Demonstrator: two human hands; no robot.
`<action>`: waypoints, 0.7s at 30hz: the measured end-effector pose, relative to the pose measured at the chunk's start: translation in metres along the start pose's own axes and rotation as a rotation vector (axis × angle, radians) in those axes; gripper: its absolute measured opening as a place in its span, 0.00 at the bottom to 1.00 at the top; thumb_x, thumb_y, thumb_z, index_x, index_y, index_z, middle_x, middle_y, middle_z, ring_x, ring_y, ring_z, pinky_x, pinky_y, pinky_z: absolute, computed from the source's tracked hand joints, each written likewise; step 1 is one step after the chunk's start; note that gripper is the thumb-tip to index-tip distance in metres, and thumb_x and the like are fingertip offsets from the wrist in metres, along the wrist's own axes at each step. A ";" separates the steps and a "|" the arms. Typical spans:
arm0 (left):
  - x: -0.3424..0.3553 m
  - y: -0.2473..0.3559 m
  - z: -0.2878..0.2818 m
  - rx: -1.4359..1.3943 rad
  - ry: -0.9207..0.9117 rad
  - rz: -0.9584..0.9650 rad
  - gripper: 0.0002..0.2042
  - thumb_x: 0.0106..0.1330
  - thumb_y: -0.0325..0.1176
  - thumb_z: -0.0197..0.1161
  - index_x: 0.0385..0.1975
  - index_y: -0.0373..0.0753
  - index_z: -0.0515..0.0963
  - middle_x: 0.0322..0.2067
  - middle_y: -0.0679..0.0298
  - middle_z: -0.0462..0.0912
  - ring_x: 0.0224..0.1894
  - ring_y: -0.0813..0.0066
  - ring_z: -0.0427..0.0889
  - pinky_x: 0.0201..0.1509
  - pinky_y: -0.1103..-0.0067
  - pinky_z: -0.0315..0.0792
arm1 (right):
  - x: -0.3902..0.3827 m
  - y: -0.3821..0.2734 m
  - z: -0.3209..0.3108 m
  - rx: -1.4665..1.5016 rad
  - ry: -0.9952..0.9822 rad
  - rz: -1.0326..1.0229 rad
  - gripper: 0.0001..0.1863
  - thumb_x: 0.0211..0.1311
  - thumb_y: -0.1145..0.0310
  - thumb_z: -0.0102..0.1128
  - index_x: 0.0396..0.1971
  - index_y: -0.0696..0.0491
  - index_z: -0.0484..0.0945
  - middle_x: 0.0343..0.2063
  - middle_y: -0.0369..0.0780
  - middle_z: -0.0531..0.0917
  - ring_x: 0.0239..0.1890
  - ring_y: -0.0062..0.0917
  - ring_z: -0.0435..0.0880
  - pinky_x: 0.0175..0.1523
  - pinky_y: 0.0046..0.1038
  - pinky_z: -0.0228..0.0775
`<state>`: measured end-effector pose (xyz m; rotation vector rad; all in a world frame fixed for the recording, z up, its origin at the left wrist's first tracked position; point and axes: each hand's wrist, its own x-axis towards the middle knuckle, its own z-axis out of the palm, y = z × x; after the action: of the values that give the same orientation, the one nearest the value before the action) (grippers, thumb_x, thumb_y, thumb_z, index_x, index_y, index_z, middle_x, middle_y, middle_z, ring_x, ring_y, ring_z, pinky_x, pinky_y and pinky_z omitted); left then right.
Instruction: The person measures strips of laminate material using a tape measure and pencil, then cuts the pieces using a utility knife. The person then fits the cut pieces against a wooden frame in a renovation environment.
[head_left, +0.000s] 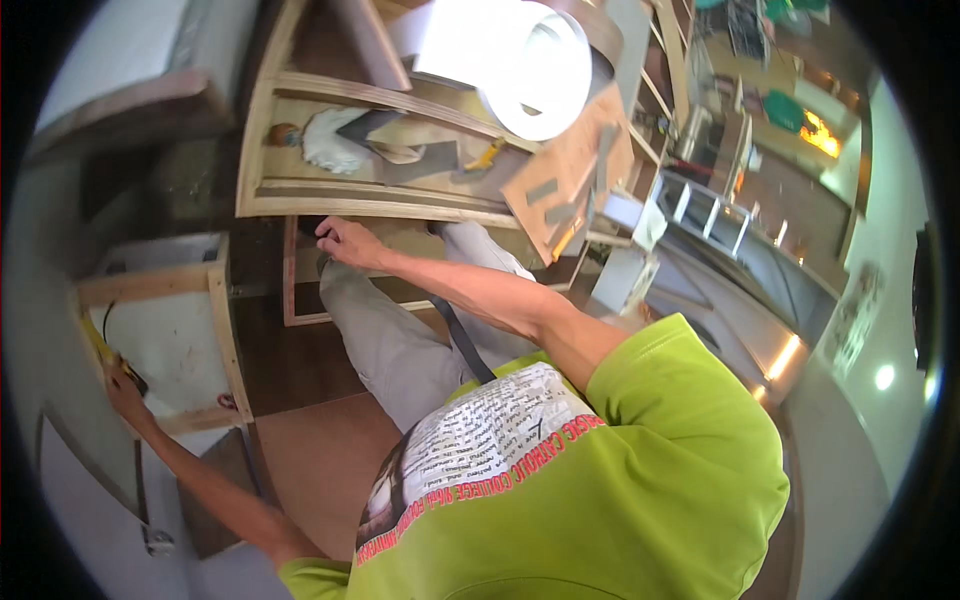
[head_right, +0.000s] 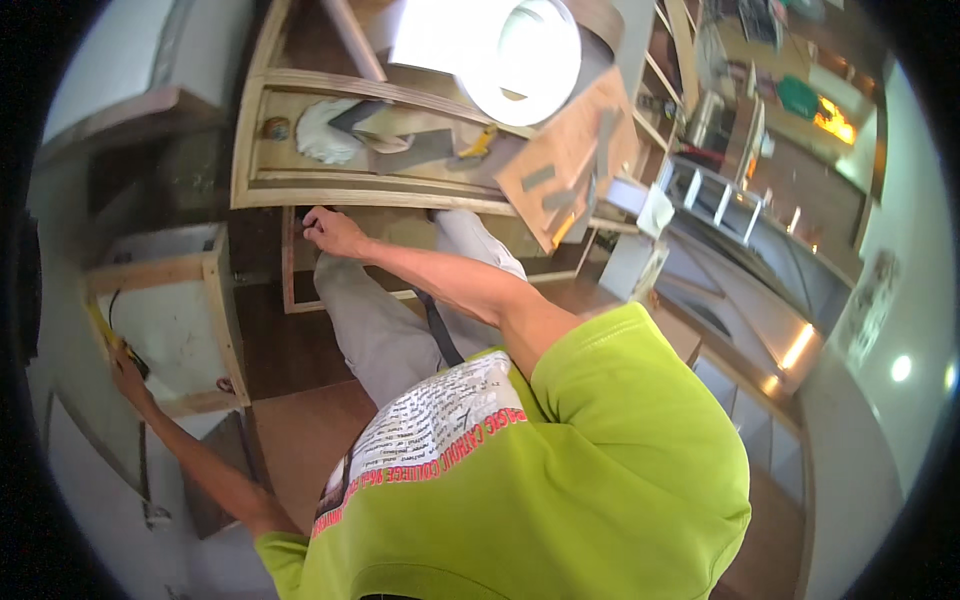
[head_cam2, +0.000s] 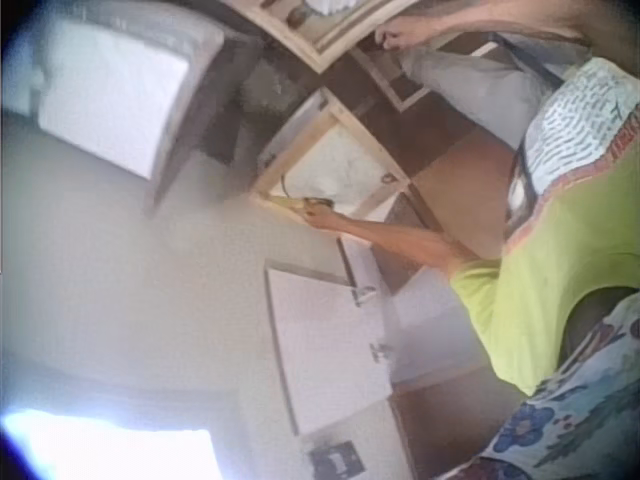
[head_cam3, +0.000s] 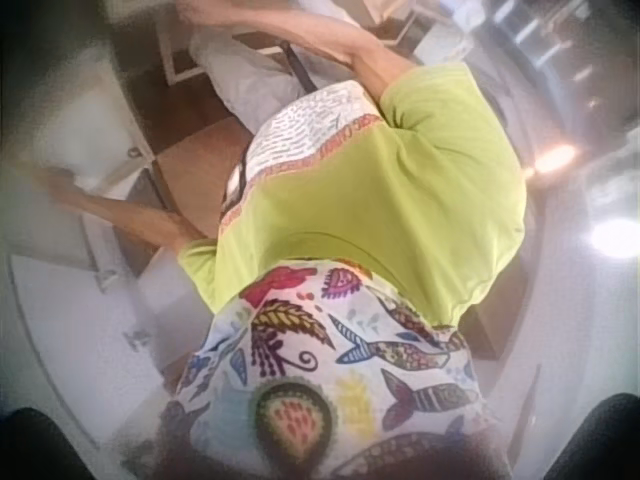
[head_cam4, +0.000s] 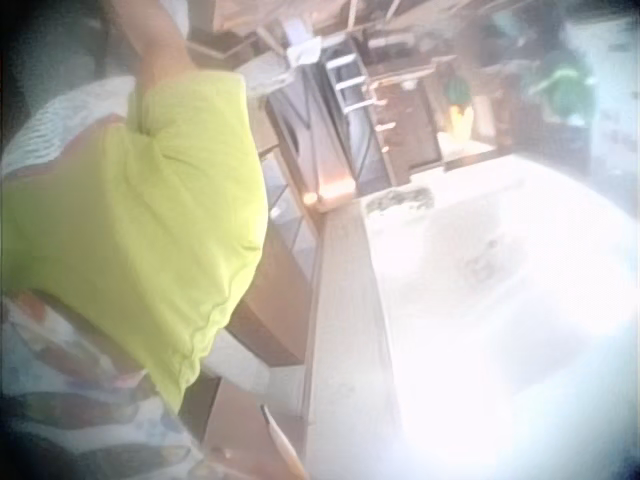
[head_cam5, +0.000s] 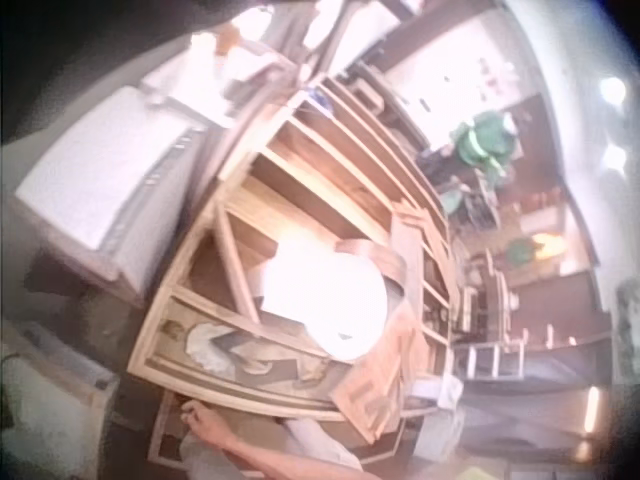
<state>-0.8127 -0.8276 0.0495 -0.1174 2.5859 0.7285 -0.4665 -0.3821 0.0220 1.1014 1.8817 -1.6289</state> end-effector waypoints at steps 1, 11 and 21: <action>-0.020 0.035 0.008 0.086 -0.065 -0.067 0.23 0.75 0.48 0.48 0.51 0.34 0.80 0.41 0.60 0.83 0.42 0.69 0.79 0.51 0.77 0.71 | -0.009 0.015 -0.005 0.035 0.033 0.033 0.18 0.66 0.61 0.59 0.48 0.58 0.74 0.30 0.40 0.82 0.28 0.24 0.82 0.36 0.29 0.73; -0.242 0.227 0.198 -0.088 -0.815 0.059 0.18 0.76 0.43 0.49 0.42 0.36 0.82 0.30 0.63 0.80 0.32 0.78 0.74 0.37 0.78 0.70 | -0.113 0.216 -0.169 0.717 0.633 0.486 0.15 0.67 0.63 0.58 0.50 0.51 0.70 0.35 0.37 0.79 0.28 0.21 0.82 0.29 0.23 0.77; -0.393 0.316 0.369 0.058 -0.975 0.177 0.16 0.74 0.43 0.52 0.36 0.38 0.82 0.19 0.68 0.70 0.25 0.82 0.66 0.30 0.79 0.64 | -0.102 0.389 -0.311 0.517 1.355 0.877 0.39 0.53 0.56 0.69 0.59 0.62 0.62 0.50 0.57 0.77 0.57 0.45 0.75 0.62 0.41 0.67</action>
<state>-0.3763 -0.3823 0.0933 0.3955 1.6827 0.5649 -0.0455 -0.1138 -0.0750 3.1680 0.9787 -0.7689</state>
